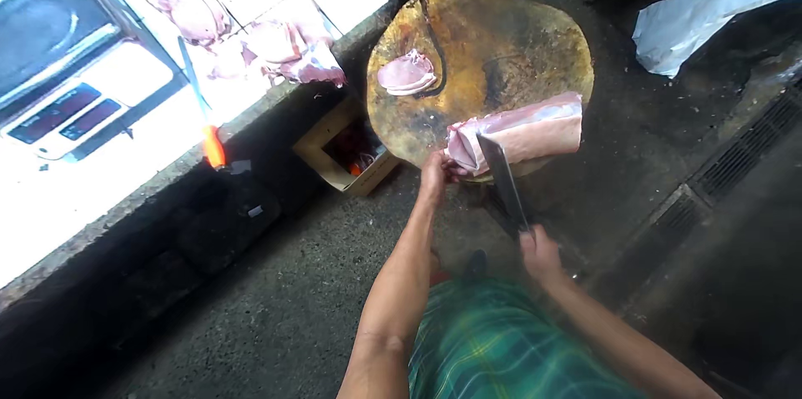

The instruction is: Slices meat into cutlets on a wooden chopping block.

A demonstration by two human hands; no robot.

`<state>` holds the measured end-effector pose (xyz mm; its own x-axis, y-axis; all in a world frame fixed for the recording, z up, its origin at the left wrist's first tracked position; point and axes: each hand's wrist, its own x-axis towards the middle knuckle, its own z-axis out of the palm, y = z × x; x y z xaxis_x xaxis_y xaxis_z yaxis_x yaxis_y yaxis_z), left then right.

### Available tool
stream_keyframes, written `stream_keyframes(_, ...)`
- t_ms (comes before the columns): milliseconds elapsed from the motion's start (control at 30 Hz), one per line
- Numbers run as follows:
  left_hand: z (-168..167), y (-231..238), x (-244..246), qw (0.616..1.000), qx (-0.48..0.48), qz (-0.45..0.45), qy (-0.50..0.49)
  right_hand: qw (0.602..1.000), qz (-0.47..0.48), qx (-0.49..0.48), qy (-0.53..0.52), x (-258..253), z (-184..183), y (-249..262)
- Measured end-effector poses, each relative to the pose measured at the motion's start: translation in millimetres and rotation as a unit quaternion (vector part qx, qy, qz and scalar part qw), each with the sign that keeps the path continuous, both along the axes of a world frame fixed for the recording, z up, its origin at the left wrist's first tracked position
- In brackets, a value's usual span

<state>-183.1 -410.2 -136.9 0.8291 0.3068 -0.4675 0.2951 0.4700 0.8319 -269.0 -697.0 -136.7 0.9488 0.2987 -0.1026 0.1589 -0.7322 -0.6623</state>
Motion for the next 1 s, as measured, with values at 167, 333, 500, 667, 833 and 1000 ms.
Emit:
stream_keyframes(167, -1, -2, -2, 0.997, 0.052, -0.059, -0.010, 1.000, 0.002, 0.005, 0.027, 60, 32, 73)
stream_keyframes(333, 14, -14, 1, 0.984, 0.134, -0.094, -0.071, 0.994, -0.002, -0.071, 0.080, 60, 9, 74)
stream_keyframes(500, 15, -15, 5, 0.971, 0.215, -0.095, -0.053, 0.988, -0.008, -0.122, 0.094, 41, -17, 47)
stream_keyframes(667, 12, -8, 10, 0.962, 0.248, -0.099, -0.050, 0.973, 0.001, -0.182, 0.139, 27, -8, 25)
stream_keyframes(833, 23, 17, 13, 0.961, 0.248, -0.111, -0.047, 0.944, 0.002, -0.257, 0.208, -1, 33, -5)
stream_keyframes(1000, 16, 60, 10, 0.980, 0.171, -0.104, -0.020, 0.943, 0.007, -0.242, 0.227, -12, 62, -25)
